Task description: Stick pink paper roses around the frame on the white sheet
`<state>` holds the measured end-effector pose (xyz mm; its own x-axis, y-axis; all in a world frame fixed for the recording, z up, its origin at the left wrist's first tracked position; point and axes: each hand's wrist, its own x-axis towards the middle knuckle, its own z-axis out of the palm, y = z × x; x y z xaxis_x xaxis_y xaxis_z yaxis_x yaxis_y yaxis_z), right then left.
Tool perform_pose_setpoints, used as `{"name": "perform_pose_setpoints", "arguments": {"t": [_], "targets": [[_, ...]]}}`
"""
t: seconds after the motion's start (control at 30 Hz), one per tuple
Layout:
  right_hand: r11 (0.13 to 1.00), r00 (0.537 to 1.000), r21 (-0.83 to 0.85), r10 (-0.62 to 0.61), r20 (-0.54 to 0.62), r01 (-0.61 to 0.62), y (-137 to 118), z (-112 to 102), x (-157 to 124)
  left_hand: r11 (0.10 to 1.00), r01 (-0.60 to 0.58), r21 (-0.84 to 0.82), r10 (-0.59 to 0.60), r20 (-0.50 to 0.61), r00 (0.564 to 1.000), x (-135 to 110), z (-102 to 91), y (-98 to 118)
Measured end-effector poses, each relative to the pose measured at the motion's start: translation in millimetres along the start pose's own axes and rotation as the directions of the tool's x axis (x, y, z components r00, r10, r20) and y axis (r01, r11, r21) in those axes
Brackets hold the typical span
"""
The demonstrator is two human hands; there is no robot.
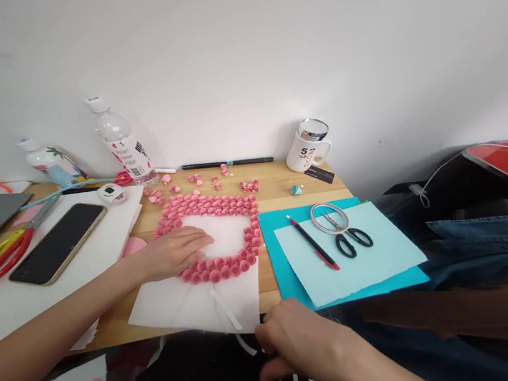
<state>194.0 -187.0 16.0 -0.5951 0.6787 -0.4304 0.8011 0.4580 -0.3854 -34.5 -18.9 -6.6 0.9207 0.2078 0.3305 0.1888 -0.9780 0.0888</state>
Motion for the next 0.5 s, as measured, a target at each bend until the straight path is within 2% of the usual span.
{"name": "perform_pose_setpoints", "arguments": {"t": [0.07, 0.13, 0.2, 0.23, 0.3, 0.4, 0.47, 0.5], "targets": [[0.998, 0.983, -0.044, -0.056, -0.173, 0.049, -6.4, 1.8, 4.6, 0.997, 0.078, -0.014, -0.076, 0.097, 0.992, 4.2, 1.1, 0.6], [0.989, 0.931, -0.121, -0.121, -0.345, 0.084, -12.7, 6.7, 14.9, 0.988, 0.153, -0.028, -0.145, 0.185, 0.972, 6.9, 0.7, 0.1], [0.989, 0.902, -0.111, -0.137, -0.409, 0.1, -14.6, 12.5, 24.1, 0.976, 0.211, -0.044, -0.193, 0.263, 0.945, 8.7, -0.6, 0.4], [0.991, 0.903, -0.064, -0.131, -0.409, 0.114, -13.5, 14.5, 26.2, 0.97, 0.236, -0.051, -0.211, 0.292, 0.933, 9.4, -1.1, 1.0], [0.983, 0.932, 0.084, -0.129, -0.338, 0.166, -8.8, 14.3, 24.5, 0.959, 0.278, -0.064, -0.243, 0.327, 0.913, 10.4, -1.4, 2.7], [0.944, 0.98, 0.265, -0.18, -0.084, 0.196, -3.7, 3.4, 12.7, 0.953, 0.293, -0.078, -0.253, 0.329, 0.91, 10.9, 0.6, 4.7], [0.948, 0.984, 0.274, -0.176, 0.02, 0.164, -6.0, -5.0, 6.9, 0.955, 0.286, -0.083, -0.245, 0.326, 0.913, 11.2, 2.1, 5.4], [0.953, 0.986, 0.256, -0.168, 0.008, 0.16, -8.5, -7.2, 6.3, 0.955, 0.283, -0.086, -0.242, 0.325, 0.914, 11.5, 2.5, 5.7]]}}
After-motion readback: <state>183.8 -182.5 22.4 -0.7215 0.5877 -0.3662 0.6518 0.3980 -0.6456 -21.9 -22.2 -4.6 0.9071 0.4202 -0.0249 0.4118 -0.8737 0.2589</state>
